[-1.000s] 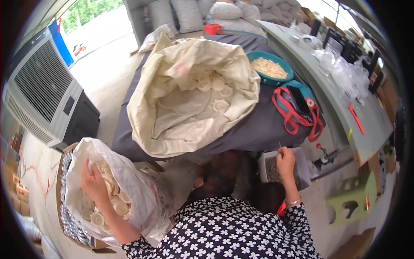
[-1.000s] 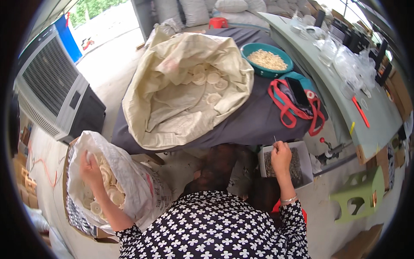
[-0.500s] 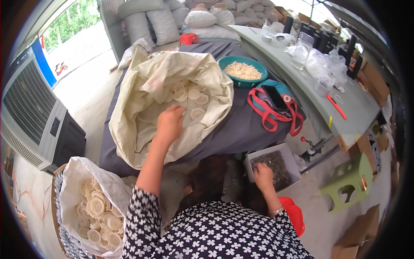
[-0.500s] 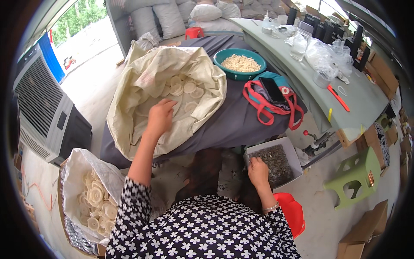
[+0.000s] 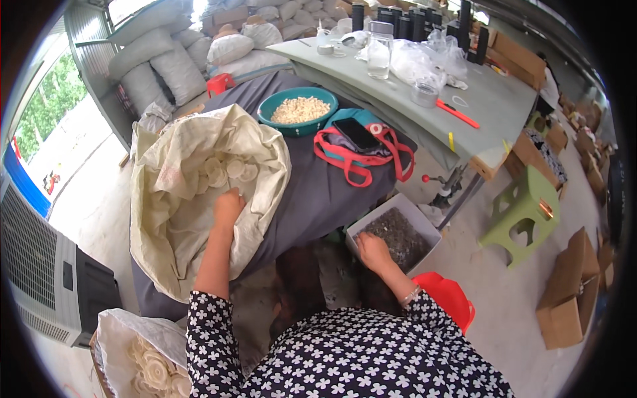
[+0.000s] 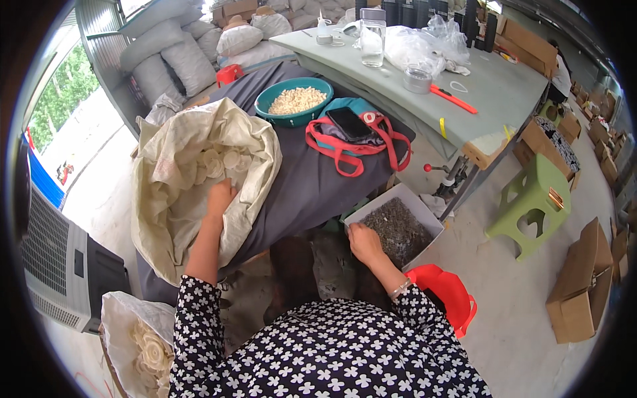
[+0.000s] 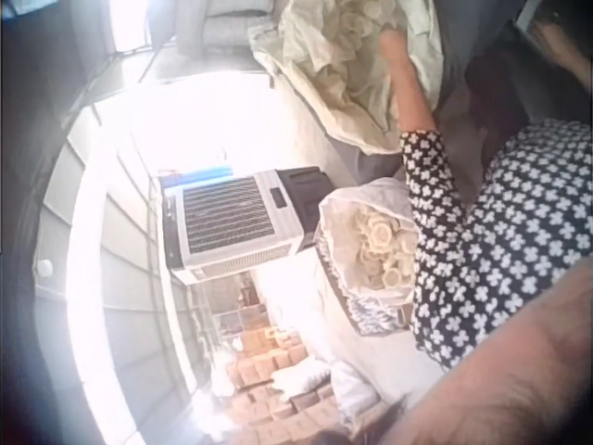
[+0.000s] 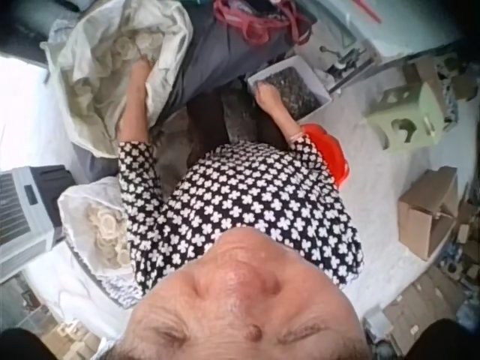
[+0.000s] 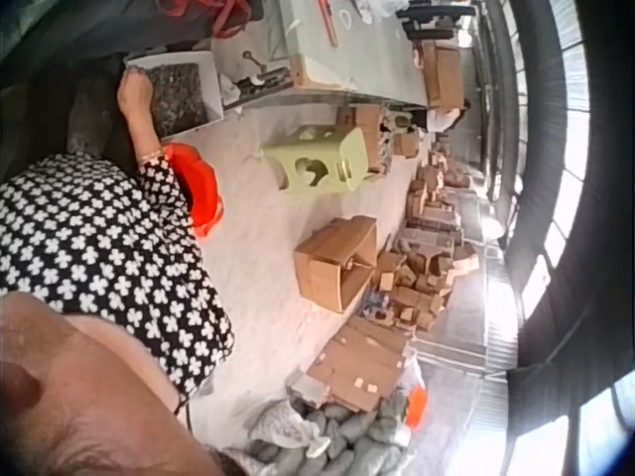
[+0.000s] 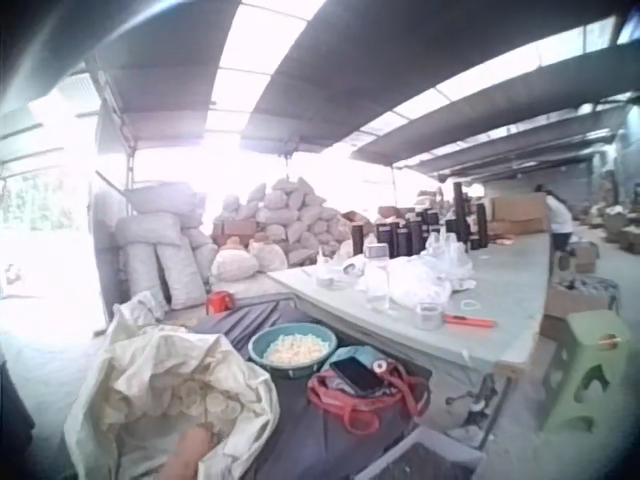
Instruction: Assembling small metal pins or springs into white circular plastic components.
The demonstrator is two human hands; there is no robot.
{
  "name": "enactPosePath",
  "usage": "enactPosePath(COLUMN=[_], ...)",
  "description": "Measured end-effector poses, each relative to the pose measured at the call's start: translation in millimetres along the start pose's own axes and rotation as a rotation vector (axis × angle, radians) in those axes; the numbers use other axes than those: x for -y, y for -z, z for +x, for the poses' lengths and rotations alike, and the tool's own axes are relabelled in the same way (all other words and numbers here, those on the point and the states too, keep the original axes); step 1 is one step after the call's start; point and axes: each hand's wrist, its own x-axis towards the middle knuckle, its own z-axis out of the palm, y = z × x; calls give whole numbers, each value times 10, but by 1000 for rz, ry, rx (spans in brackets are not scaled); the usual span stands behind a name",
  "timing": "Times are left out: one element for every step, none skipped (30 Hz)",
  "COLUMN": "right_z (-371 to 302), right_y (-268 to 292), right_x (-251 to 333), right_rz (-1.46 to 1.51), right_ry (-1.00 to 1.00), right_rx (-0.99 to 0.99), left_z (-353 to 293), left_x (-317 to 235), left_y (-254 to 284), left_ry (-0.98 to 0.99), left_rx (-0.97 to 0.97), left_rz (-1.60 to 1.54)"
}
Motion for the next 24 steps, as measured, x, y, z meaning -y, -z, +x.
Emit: enactPosePath(right_z=[-11,-29,-26,-31,-39,-39,-44,-51,-65,-85,-109,-110,-113,-128,-127,-118,-87,-51,-10,28,47,44,27,15], right_y=[-18,-39,-32,-23,-16,-4,11,27,50,63,72,95,131,194,281,365,438,512,577,640,679,756,851,908], right_x=[-25,-55,-52,-49,-43,-16,12,44,59,60,61,66,87,108,160,248,371,508,634,756,866,1015,1159,1267], right_rz=[0,-8,-15,-15,-25,-35,-36,-22,-9,-11,50,111,109,161,219,219,256,294,299,363,428,437,484,530], right_ry=[-9,-21,-25,-26,-29,-31,-31,-17,-8,-9,42,97,91,85,92,89,143,200,206,245,282,286,225,161], right_rx=[2,6,11,10,6,1,-1,-29,-59,-61,-124,-187,-189,-178,-163,-158,-140,-121,-106,-58,-9,10,103,196], left_z=[-4,-14,-22,-24,-21,-19,-25,-39,-37,-51,-85,-106,-118,-123,-164,-230,-322,-426,-564,-694,-810,-919,-1010,-1088], left_x=[-24,-46,-55,-44,-25,3,35,75,87,124,183,187,87,-119,-321,-503,-674,-787,-834,-957,-1116,-1228,-1317,-1407], left_y=[8,22,49,45,48,59,76,100,134,189,261,375,529,705,910,1084,1235,1294,1265,1234,1191,1133,1040,965], left_ry=[-4,55,119,118,163,207,205,227,244,242,274,306,302,407,519,524,482,438,429,441,508,530,566,597], left_rx=[7,12,11,12,-19,-51,-52,-77,-101,-101,-114,-131,-126,-156,-191,-187,-192,-201,-128,-69,23,104,182,234], left_rz=[-3,16,37,36,23,11,10,-6,-25,-27,-96,-164,-167,-557,-940,-940,-1118,-1296,-1370,-1470,-1568,-1608,-1655,-1701])
